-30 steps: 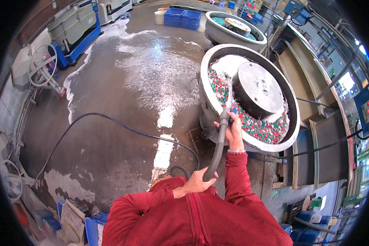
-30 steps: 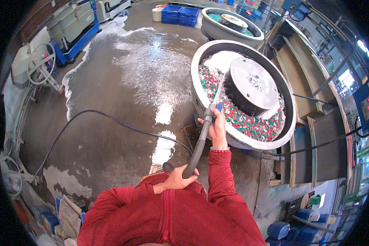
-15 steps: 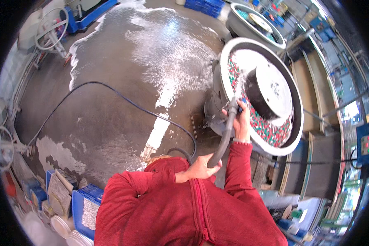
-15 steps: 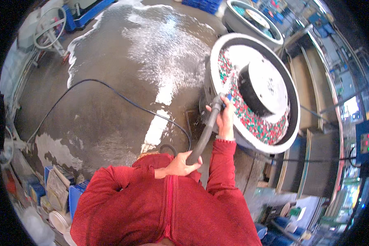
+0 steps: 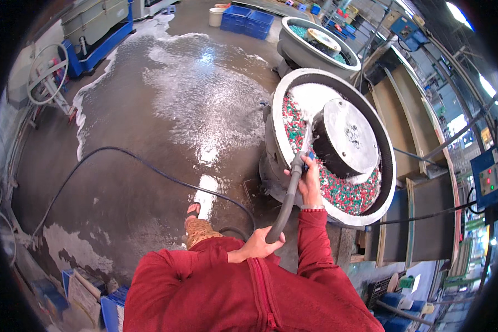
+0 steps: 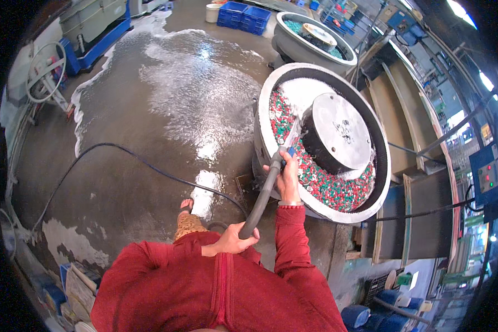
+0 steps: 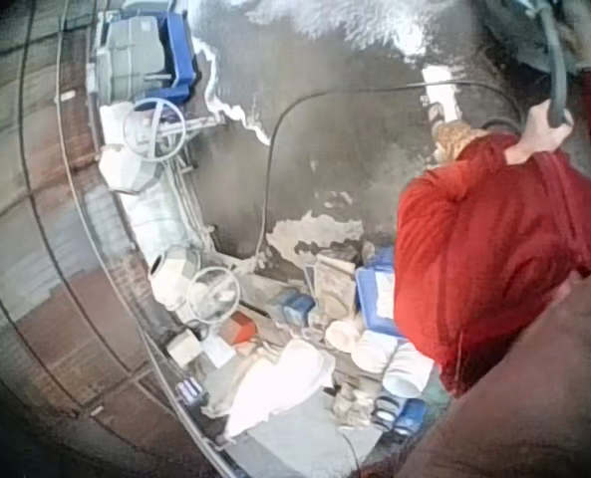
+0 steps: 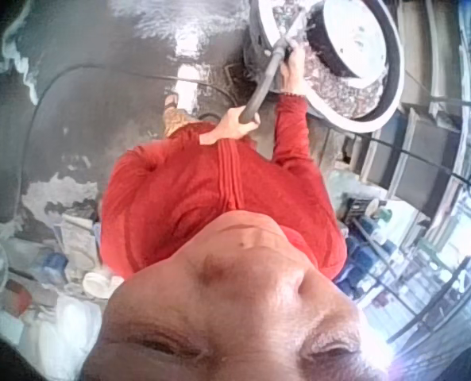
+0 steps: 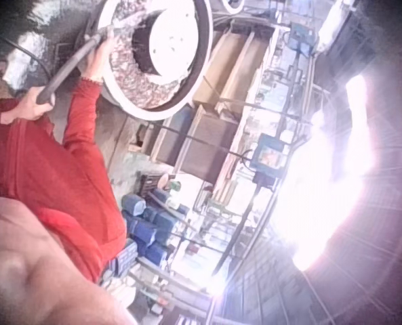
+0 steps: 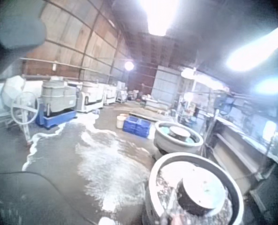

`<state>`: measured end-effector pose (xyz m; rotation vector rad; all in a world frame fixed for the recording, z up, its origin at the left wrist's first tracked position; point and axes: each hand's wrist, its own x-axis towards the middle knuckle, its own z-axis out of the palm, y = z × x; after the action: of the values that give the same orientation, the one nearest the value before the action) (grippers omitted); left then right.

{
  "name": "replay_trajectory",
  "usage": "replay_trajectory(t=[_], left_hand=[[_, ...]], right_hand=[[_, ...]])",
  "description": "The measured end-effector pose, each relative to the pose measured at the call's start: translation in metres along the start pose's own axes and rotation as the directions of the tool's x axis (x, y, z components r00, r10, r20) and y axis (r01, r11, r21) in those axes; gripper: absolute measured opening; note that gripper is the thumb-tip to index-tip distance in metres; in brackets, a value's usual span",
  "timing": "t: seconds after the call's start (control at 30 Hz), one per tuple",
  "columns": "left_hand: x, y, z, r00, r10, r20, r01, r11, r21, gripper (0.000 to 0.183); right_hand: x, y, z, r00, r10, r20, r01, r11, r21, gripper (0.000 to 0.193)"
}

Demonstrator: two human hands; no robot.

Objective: The person uses a hose to spray water into vibrating industrial machines containing media and onto the concrete floor. They move around the workspace, directing the water and adjusting the hose nozzle.

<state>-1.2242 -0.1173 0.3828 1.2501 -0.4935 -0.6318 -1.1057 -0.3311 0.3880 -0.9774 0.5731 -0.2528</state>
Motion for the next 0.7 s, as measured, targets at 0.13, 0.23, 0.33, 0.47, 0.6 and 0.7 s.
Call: replay_trajectory(t=[0.13, 0.23, 0.33, 0.47, 0.6, 0.7], left_hand=[[0.04, 0.014, -0.058, 0.995, -0.069, 0.075, 0.067, 0.997, 0.025, 0.005], [0.062, 0.034, -0.098, 0.984, -0.131, 0.124, 0.135, 0.99, -0.03, 0.006], [0.092, 0.049, -0.137, 0.977, -0.112, 0.18, 0.117, 0.993, -0.019, 0.006], [0.113, 0.063, -0.178, 0.953, -0.211, 0.219, 0.213, 0.977, 0.01, 0.006], [0.126, 0.074, -0.208, 0.889, -0.37, 0.269, 0.407, 0.908, -0.097, 0.006], [0.13, 0.073, -0.216, 0.882, -0.369, 0.293, 0.408, 0.909, -0.083, 0.006]], right_hand=[[0.04, 0.006, 0.031, 0.993, -0.091, -0.072, 0.092, 0.996, 0.013, 0.017], [0.061, 0.01, 0.059, 0.966, -0.054, -0.254, 0.066, 0.997, 0.038, 0.018], [0.082, 0.004, 0.086, 0.961, -0.165, -0.223, 0.175, 0.984, 0.023, 0.019], [0.102, 0.009, 0.114, 0.939, -0.237, -0.249, 0.256, 0.965, 0.047, 0.024], [0.115, 0.024, 0.133, 0.924, -0.247, -0.292, 0.264, 0.964, 0.019, 0.034], [0.12, 0.031, 0.139, 0.925, -0.213, -0.316, 0.244, 0.968, 0.063, 0.036]])
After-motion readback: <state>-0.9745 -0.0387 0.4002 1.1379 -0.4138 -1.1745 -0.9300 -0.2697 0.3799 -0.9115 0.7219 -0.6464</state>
